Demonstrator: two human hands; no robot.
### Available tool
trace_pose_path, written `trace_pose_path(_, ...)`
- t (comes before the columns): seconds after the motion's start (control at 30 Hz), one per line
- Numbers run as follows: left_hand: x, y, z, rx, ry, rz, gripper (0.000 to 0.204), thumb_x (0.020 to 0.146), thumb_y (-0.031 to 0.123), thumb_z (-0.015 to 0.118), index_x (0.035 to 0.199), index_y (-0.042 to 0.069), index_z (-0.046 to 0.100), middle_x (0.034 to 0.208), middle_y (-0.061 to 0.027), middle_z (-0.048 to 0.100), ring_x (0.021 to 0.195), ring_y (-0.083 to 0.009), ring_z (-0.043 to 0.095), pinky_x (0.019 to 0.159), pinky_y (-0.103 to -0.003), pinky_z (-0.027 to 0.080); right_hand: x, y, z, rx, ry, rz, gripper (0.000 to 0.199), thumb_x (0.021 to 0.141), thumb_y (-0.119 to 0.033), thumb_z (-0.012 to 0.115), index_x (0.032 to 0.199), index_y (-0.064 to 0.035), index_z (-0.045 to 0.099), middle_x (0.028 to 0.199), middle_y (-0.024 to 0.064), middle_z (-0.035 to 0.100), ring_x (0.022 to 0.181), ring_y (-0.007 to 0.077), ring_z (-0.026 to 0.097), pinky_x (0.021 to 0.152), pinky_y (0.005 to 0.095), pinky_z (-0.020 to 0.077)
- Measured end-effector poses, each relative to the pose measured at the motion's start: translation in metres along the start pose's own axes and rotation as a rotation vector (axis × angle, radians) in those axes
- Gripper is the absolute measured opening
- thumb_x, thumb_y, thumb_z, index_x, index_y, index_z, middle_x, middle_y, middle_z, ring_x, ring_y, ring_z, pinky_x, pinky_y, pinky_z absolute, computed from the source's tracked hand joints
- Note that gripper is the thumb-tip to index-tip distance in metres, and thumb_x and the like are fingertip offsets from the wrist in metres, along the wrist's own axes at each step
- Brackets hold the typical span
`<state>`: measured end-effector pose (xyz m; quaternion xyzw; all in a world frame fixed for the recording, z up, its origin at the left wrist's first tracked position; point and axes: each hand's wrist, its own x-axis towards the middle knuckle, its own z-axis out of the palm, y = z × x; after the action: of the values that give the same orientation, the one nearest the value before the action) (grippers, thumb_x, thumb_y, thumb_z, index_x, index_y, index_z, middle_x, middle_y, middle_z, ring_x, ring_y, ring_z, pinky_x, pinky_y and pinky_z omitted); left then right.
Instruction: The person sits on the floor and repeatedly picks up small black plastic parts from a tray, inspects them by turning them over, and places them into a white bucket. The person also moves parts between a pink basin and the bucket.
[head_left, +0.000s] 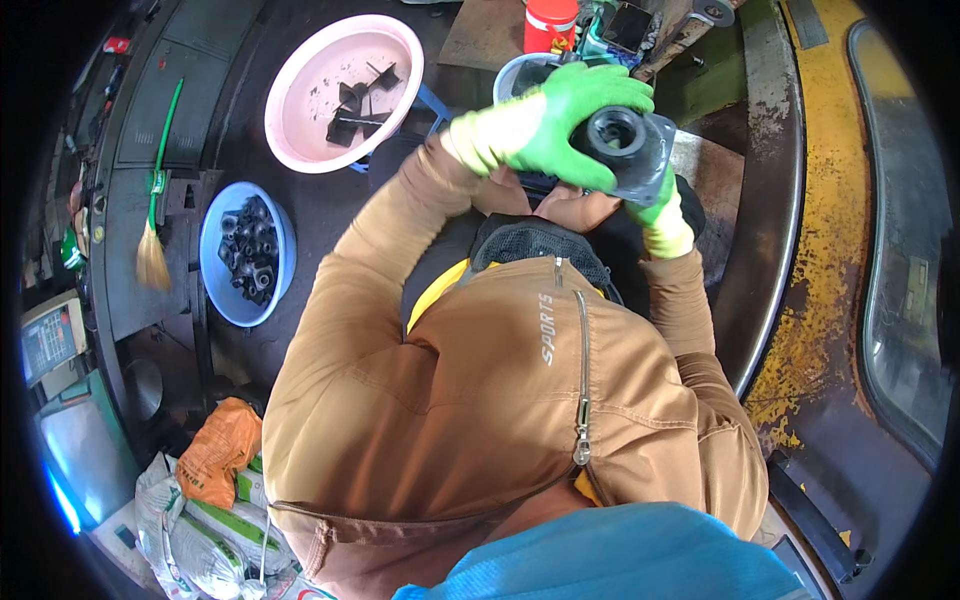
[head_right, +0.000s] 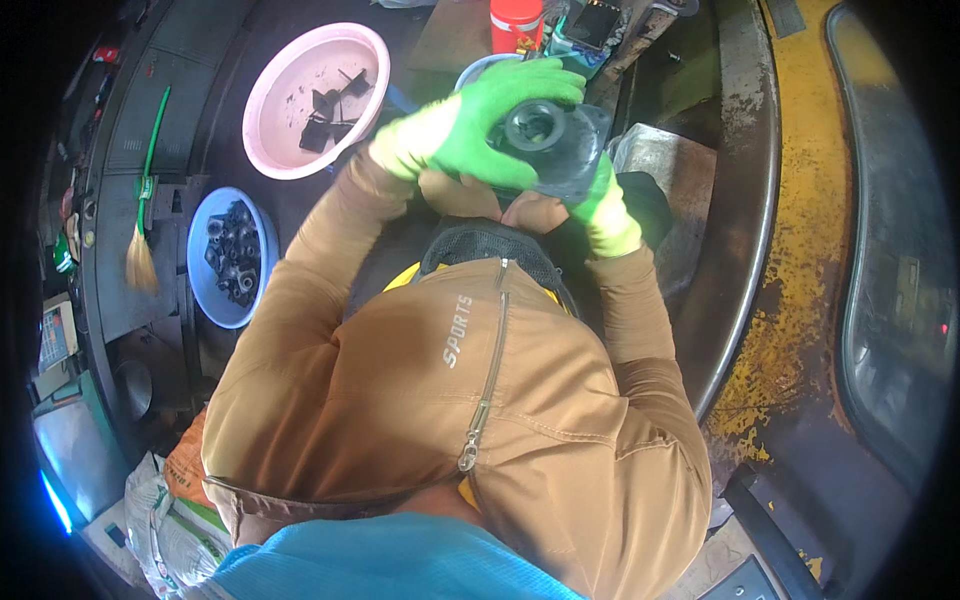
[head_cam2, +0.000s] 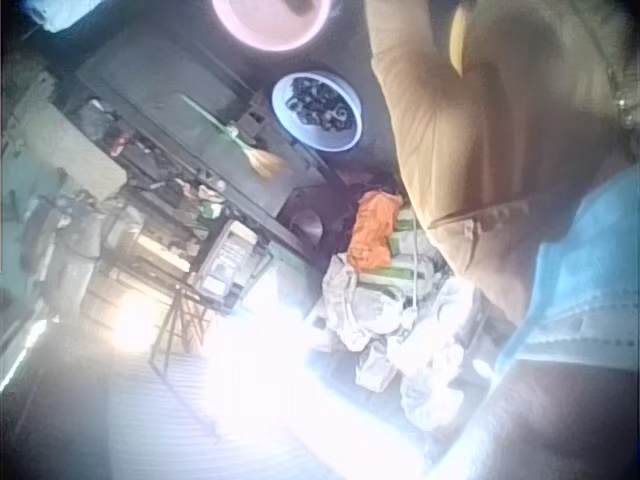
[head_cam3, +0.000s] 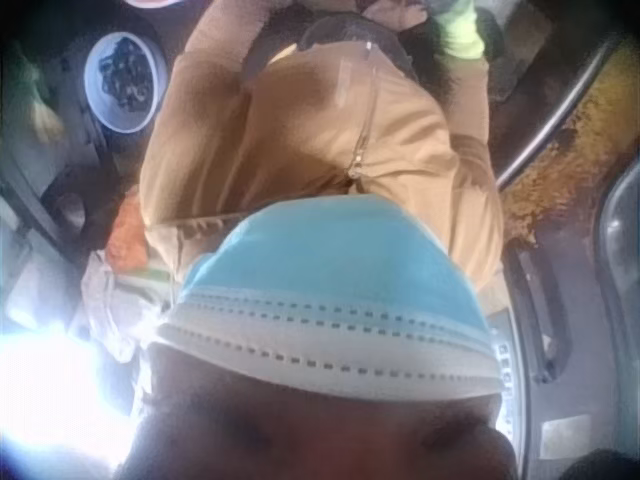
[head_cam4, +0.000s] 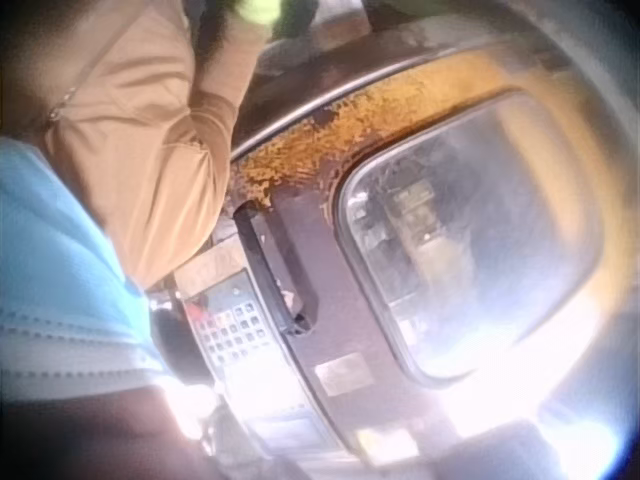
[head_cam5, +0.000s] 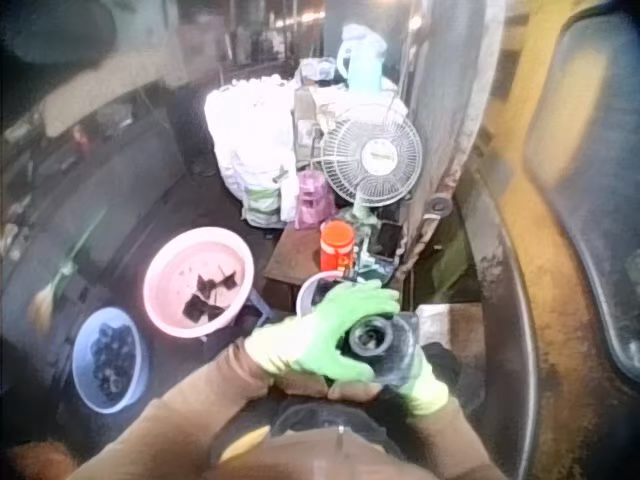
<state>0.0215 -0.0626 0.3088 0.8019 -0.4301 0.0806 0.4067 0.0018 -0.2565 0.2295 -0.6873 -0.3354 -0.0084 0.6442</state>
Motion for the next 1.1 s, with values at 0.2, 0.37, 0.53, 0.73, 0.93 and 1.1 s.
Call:
trace_pose_path(0.2,-0.010,0.008,0.046,-0.247,0.426,0.000,0.047,0.063,0.010,0.082,0.105,0.006,0.061,0.117,-0.0111,0.062,0.121,-0.0293,0.050,0.101,-0.042,0.040,0.005,-0.014,0.025,0.126,0.218,0.096,0.039,0.090,-0.019,0.055,0.126,-0.0050,0.047,0.119,0.0067,0.056,0.108,0.0189,0.056,0.091,0.0310,0.0462)
trace_pose_path(0.37,-0.013,0.006,0.032,-0.405,0.313,0.070,0.038,0.066,0.008,0.077,0.099,0.005,0.059,0.107,-0.0118,0.064,0.105,-0.0285,0.057,0.094,-0.042,0.044,0.008,-0.035,0.017,-0.402,0.087,-0.109,0.038,0.078,-0.020,0.070,0.113,-0.0077,0.059,0.105,0.0092,0.064,0.095,0.0222,0.063,0.079,0.0317,0.0511)
trace_pose_path(0.53,-0.013,0.015,0.023,-0.490,0.172,0.050,0.035,0.067,0.008,0.075,0.097,0.003,0.059,0.105,-0.0131,0.063,0.100,-0.0287,0.058,0.092,-0.041,0.045,0.004,-0.051,0.005,-0.432,-0.037,-0.051,0.041,0.073,-0.018,0.076,0.110,-0.0073,0.062,0.106,0.0104,0.064,0.097,0.0228,0.063,0.080,0.0323,0.0514)
trace_pose_path(0.73,-0.013,0.005,0.027,-0.510,0.079,0.146,0.034,0.066,0.009,0.075,0.096,0.003,0.060,0.104,-0.0138,0.062,0.099,-0.0287,0.059,0.091,-0.041,0.046,0.004,-0.049,-0.009,-0.060,-0.270,0.232,0.064,0.065,-0.022,0.085,0.119,-0.0035,0.057,0.114,0.0093,0.063,0.105,0.0201,0.059,0.092,0.0319,0.0465)
trace_pose_path(0.93,-0.013,0.000,0.029,-0.534,0.035,0.114,0.034,0.067,0.009,0.075,0.097,0.003,0.060,0.105,-0.0131,0.062,0.099,-0.0270,0.059,0.089,-0.038,0.047,0.000,-0.047,-0.009,0.171,-0.232,0.541,0.057,0.076,-0.014,0.075,0.126,-0.0065,0.050,0.123,0.0050,0.056,0.111,0.0144,0.054,0.094,0.0293,0.0454)
trace_pose_path(1.1,-0.017,-0.002,0.028,-0.663,-0.112,0.052,0.034,0.066,0.009,0.074,0.097,0.003,0.060,0.107,-0.0119,0.061,0.101,-0.0249,0.059,0.089,-0.038,0.047,-0.011,-0.036,-0.013,0.340,-0.296,0.556,0.050,0.082,-0.010,0.069,0.128,-0.0063,0.049,0.125,0.0049,0.055,0.113,0.0140,0.053,0.096,0.0299,0.0446)
